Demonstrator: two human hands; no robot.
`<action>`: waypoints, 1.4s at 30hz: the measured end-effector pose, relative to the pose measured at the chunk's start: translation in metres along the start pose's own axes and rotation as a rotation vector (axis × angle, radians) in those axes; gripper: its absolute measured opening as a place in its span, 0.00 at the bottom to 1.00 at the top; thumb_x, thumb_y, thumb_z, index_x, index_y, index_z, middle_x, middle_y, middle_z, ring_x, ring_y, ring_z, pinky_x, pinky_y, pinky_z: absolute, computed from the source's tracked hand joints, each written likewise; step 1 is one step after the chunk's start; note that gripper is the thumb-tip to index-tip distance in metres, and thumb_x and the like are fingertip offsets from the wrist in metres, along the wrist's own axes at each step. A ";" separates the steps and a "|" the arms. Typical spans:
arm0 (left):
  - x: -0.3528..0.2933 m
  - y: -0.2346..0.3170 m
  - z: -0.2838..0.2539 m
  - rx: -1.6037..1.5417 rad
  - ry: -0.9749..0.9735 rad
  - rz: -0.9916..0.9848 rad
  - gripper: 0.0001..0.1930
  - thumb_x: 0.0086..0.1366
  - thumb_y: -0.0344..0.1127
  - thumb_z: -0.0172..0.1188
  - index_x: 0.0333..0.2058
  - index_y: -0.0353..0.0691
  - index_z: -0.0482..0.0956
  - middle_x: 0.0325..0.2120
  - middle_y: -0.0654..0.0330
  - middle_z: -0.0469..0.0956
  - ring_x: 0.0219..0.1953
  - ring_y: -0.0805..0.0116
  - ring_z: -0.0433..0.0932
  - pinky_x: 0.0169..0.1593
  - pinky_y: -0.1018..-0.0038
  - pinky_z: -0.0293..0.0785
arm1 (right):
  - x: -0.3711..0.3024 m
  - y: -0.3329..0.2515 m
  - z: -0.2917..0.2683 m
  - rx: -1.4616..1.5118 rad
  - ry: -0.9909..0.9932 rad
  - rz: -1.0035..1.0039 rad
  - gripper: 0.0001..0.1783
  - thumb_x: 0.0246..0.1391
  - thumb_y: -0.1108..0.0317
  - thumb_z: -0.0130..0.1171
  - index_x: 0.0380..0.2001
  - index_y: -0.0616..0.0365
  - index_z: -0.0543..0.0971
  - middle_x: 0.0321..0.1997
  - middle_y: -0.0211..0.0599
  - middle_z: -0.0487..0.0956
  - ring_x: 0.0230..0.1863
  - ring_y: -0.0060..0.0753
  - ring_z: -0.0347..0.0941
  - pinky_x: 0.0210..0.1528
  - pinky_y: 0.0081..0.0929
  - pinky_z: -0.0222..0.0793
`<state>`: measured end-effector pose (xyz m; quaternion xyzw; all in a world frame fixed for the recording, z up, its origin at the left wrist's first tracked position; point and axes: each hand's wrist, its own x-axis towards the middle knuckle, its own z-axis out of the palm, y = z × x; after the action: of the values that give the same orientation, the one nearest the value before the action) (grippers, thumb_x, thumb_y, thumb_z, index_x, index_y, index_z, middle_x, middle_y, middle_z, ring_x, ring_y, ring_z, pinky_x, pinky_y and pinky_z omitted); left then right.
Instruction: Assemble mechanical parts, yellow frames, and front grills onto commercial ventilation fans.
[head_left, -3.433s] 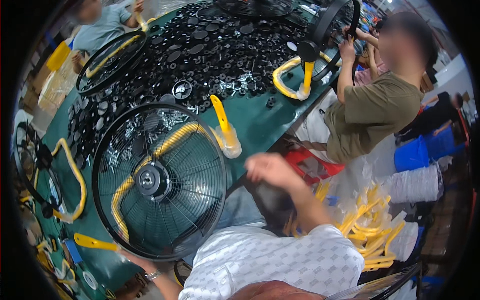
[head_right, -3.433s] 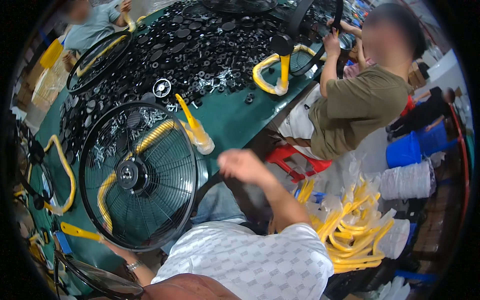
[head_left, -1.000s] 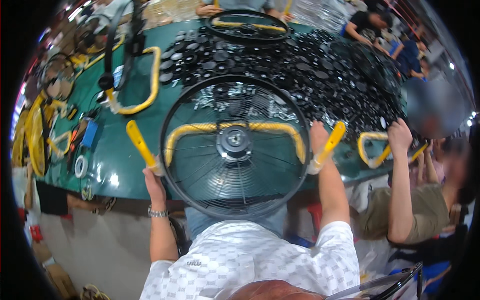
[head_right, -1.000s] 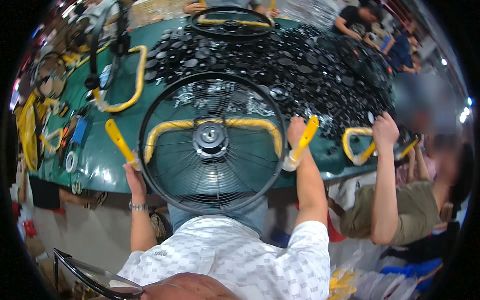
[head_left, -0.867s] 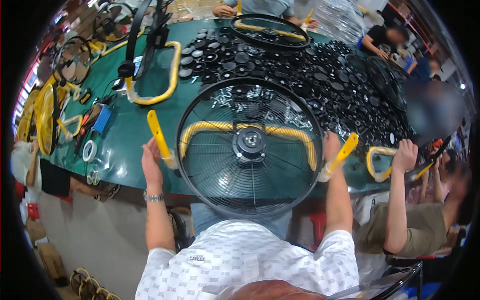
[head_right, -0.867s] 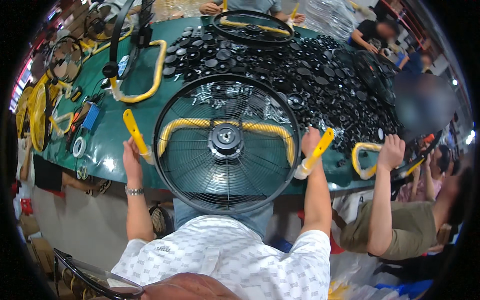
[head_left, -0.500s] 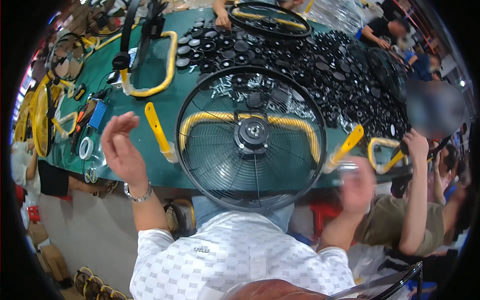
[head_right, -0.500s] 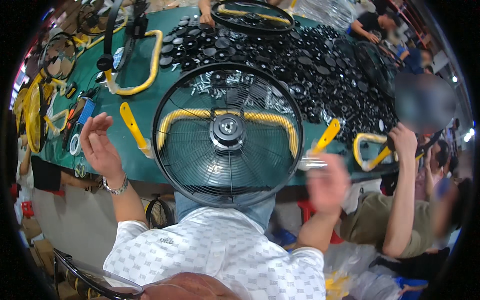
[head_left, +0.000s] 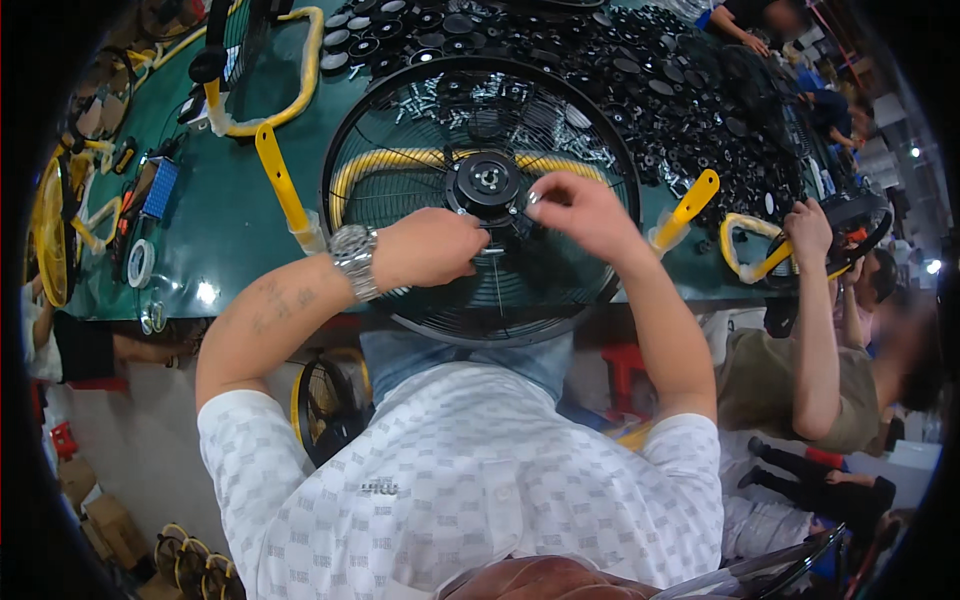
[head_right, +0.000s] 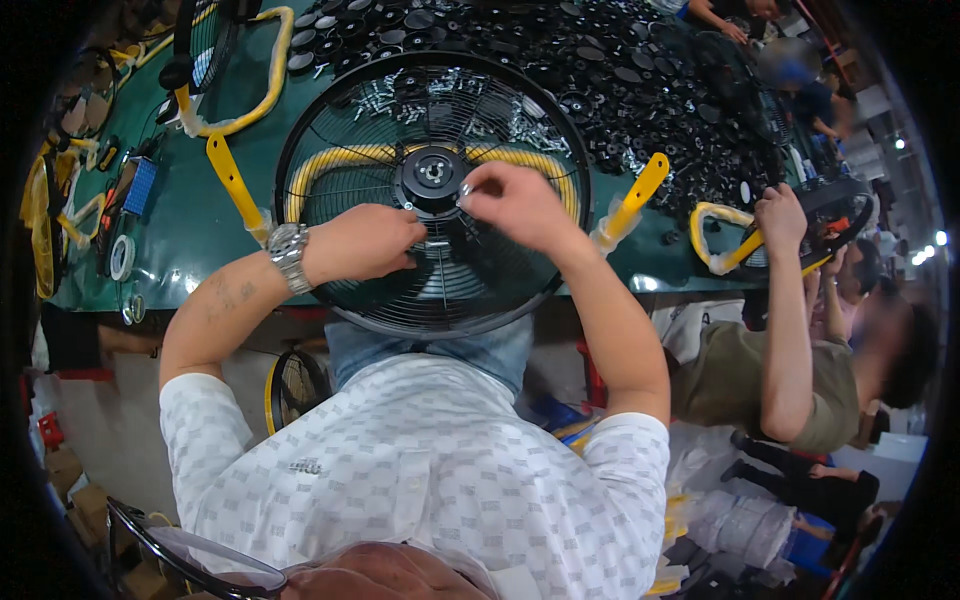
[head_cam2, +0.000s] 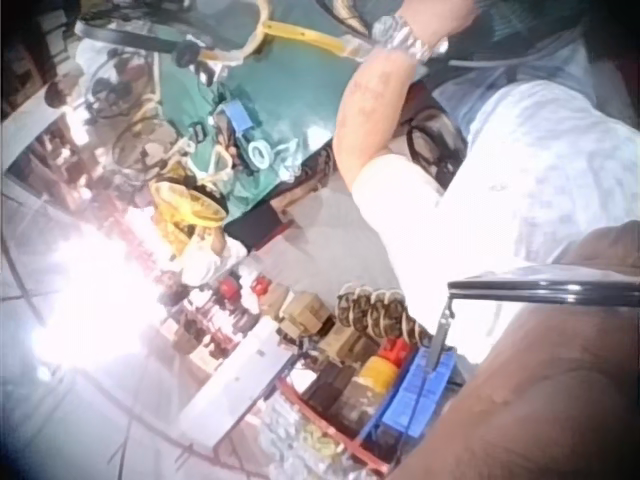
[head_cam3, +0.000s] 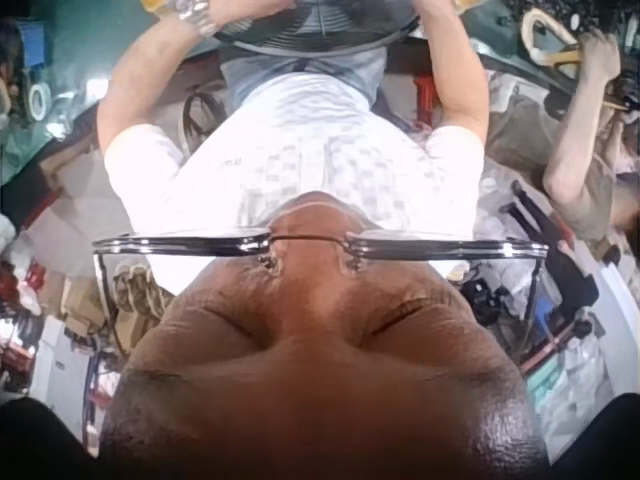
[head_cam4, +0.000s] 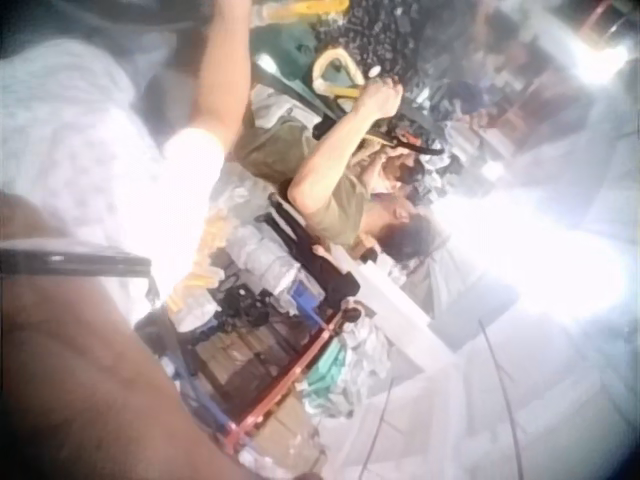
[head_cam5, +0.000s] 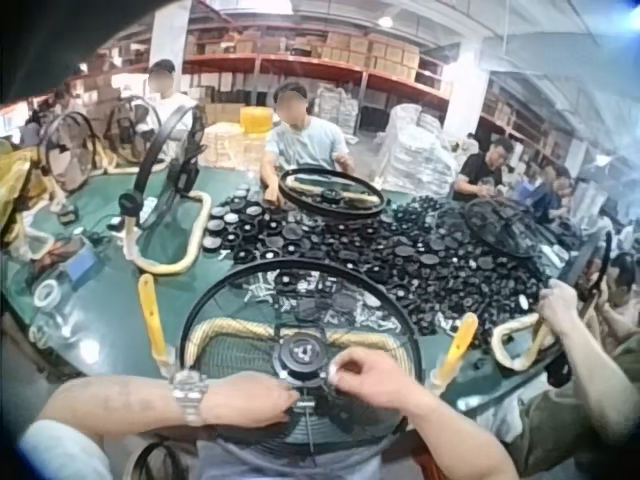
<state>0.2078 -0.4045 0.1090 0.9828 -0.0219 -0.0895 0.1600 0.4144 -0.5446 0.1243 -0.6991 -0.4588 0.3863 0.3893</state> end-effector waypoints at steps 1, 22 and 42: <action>0.010 0.002 0.005 -0.010 0.030 0.010 0.17 0.60 0.41 0.66 0.42 0.36 0.78 0.35 0.52 0.78 0.39 0.50 0.81 0.42 0.58 0.78 | -0.001 -0.002 -0.008 0.183 0.017 0.013 0.12 0.56 0.70 0.64 0.44 0.61 0.81 0.40 0.30 0.80 0.40 0.21 0.76 0.41 0.23 0.72; -0.099 0.017 -0.027 -0.803 0.808 -0.108 0.18 0.66 0.25 0.57 0.54 0.33 0.76 0.44 0.56 0.76 0.39 0.69 0.81 0.43 0.76 0.77 | 0.097 -0.041 0.044 -0.149 -0.087 -0.219 0.12 0.60 0.68 0.59 0.43 0.65 0.81 0.31 0.38 0.84 0.30 0.24 0.81 0.35 0.25 0.78; -0.149 -0.152 0.053 -1.307 0.786 -0.512 0.20 0.68 0.35 0.62 0.54 0.29 0.77 0.41 0.62 0.82 0.40 0.75 0.79 0.45 0.78 0.74 | 0.154 -0.028 0.216 -0.070 0.001 -0.408 0.13 0.46 0.63 0.61 0.34 0.58 0.85 0.34 0.52 0.83 0.38 0.52 0.81 0.42 0.42 0.77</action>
<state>0.0542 -0.2666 0.0361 0.6244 0.3189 0.2344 0.6734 0.2537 -0.3511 0.0350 -0.6052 -0.6037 0.2828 0.4351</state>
